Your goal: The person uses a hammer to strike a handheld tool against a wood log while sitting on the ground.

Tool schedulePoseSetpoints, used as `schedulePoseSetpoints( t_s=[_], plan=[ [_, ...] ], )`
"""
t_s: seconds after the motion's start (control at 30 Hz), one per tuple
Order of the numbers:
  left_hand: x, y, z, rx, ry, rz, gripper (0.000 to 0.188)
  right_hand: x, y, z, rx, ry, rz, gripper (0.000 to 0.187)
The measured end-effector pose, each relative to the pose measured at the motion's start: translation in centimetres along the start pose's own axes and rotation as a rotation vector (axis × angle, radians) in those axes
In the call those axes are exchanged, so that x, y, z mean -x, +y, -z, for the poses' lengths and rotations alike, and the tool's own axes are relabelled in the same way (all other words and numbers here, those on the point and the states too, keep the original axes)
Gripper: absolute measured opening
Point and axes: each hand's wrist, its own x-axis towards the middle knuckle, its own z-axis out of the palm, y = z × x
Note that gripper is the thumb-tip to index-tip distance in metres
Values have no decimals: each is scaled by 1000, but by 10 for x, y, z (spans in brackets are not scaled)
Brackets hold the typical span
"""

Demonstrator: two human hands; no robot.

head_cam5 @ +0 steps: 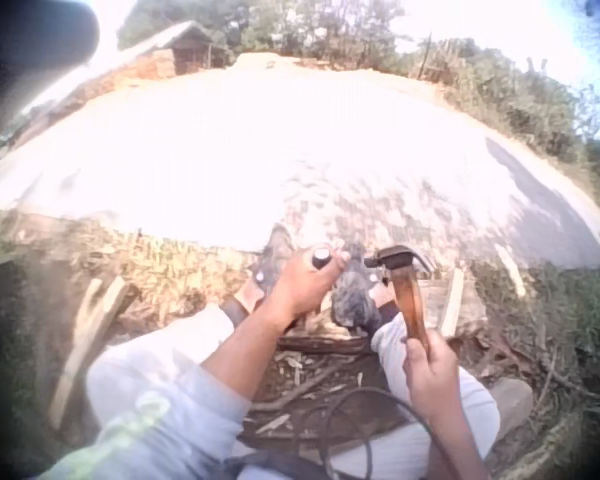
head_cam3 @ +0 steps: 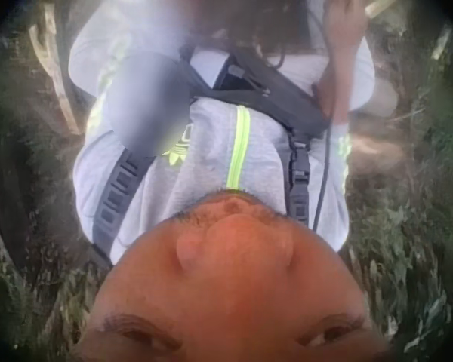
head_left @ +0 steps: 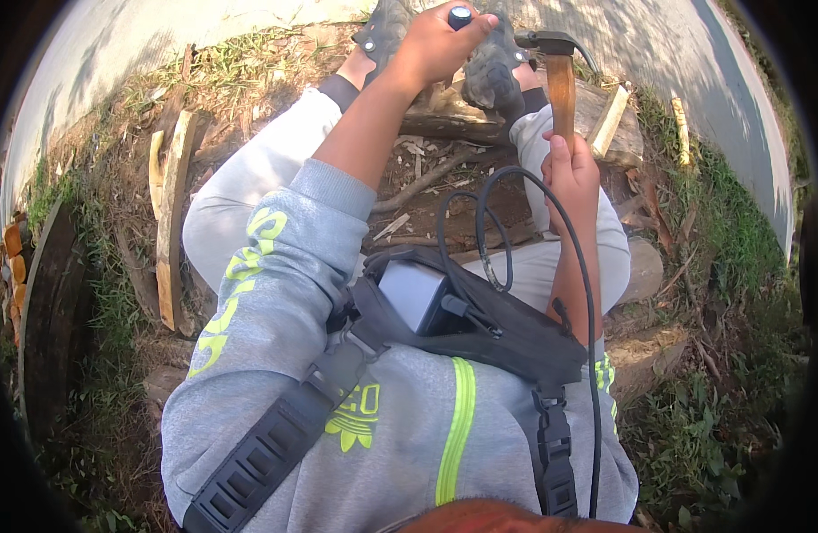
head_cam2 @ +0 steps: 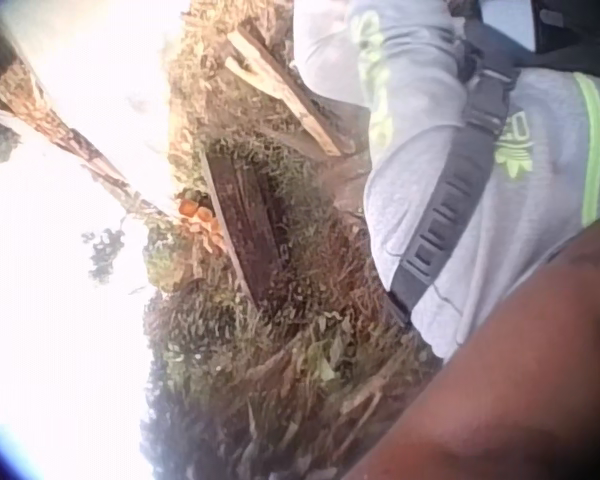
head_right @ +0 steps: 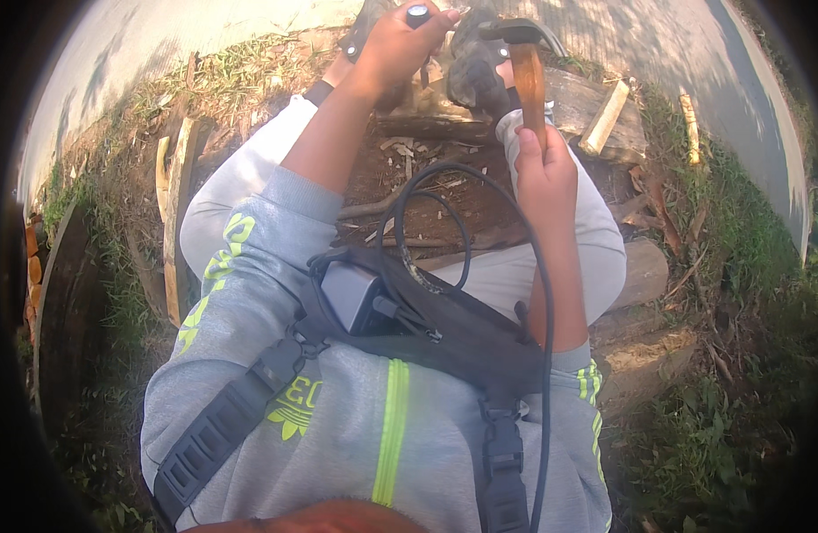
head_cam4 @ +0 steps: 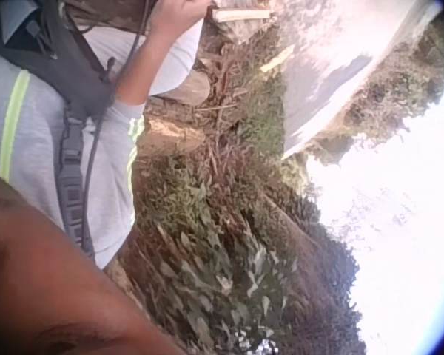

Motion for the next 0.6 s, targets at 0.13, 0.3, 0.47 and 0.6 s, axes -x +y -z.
schedulePoseSetpoints(
  t_s=[0.13, 0.3, 0.47, 0.6],
  plan=[
    [8, 9, 6, 12, -21, 209, 41, 7, -67, 7, 126, 18, 180, 27],
    [5, 4, 12, -97, -93, 184, 50, 10, -107, -7, 566, 76, 287, 41],
    [8, 7, 8, -33, -49, 164, 43, 22, -154, -12, 445, 186, 308, 37],
    [12, 12, 6, -4, -59, 178, 39, 3, -132, -14, 795, 164, 537, 32]
  ],
)
